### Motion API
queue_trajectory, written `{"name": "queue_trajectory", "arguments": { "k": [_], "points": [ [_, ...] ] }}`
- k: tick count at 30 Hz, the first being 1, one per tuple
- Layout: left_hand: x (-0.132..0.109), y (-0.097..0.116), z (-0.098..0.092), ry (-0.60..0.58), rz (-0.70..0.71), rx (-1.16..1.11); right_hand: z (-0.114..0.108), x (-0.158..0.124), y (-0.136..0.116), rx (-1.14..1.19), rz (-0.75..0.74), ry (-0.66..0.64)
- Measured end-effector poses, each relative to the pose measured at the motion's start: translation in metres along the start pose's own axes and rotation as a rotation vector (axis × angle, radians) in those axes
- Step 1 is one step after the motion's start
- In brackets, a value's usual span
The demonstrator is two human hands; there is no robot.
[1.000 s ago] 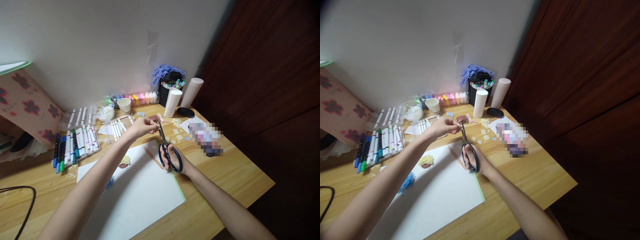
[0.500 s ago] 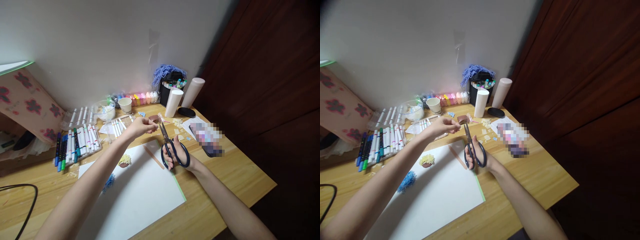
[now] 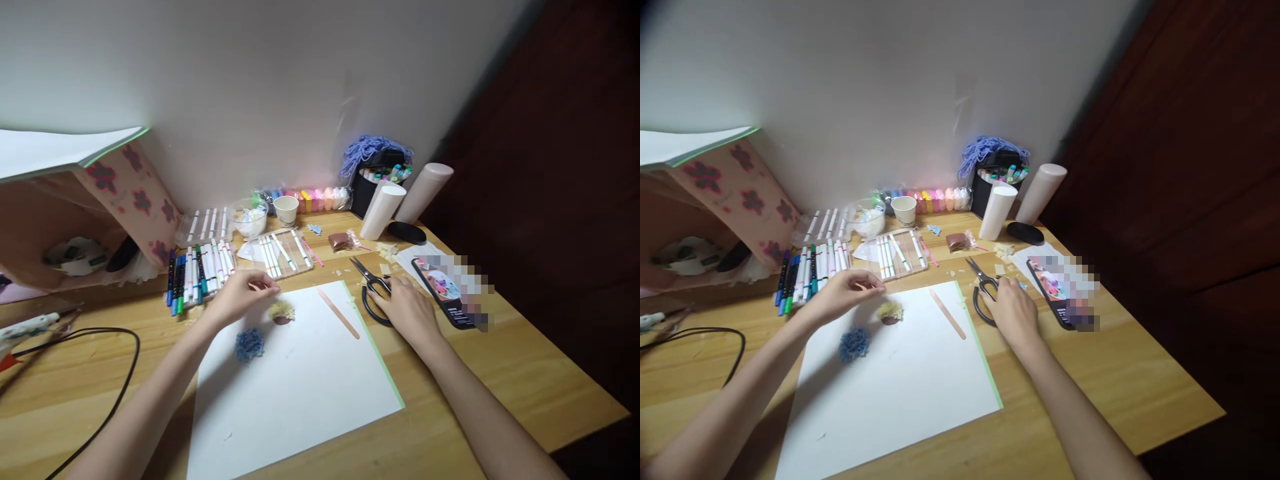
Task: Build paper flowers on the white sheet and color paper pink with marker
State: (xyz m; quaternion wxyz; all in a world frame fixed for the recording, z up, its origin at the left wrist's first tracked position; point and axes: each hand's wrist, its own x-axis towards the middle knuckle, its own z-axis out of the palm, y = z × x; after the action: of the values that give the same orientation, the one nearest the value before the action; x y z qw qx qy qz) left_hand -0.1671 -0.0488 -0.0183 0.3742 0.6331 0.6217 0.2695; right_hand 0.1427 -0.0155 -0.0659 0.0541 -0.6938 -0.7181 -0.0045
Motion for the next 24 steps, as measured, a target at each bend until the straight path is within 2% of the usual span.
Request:
{"name": "queue_trajectory", "arguments": {
  "k": [4,6,8,10,13,18,21,24],
  "points": [
    [-0.01,-0.008,0.008,-0.034,0.007,0.095,-0.005,-0.005,-0.012,-0.02,-0.113,0.086],
    [-0.012,-0.007,0.013,-0.059,0.028,0.148,-0.01,-0.009,-0.027,0.115,-0.194,0.002],
    [-0.015,-0.004,0.015,-0.091,0.047,0.178,-0.013,-0.013,-0.045,0.23,-0.245,-0.157],
    [-0.018,-0.002,0.016,-0.114,0.057,0.194,-0.012,-0.016,-0.063,0.213,-0.265,-0.221],
    [-0.022,-0.002,0.016,-0.109,0.077,0.223,-0.006,-0.019,-0.08,0.12,-0.264,-0.241],
    [-0.025,-0.009,0.018,-0.076,0.107,0.24,0.004,-0.02,-0.077,0.106,-0.271,-0.19],
    [-0.025,-0.013,0.023,-0.058,0.099,0.237,0.006,-0.019,-0.067,0.337,-0.269,-0.234],
    [-0.025,-0.014,0.029,-0.049,0.107,0.248,0.002,-0.02,-0.059,0.7,-0.261,-0.29]
  ]
}}
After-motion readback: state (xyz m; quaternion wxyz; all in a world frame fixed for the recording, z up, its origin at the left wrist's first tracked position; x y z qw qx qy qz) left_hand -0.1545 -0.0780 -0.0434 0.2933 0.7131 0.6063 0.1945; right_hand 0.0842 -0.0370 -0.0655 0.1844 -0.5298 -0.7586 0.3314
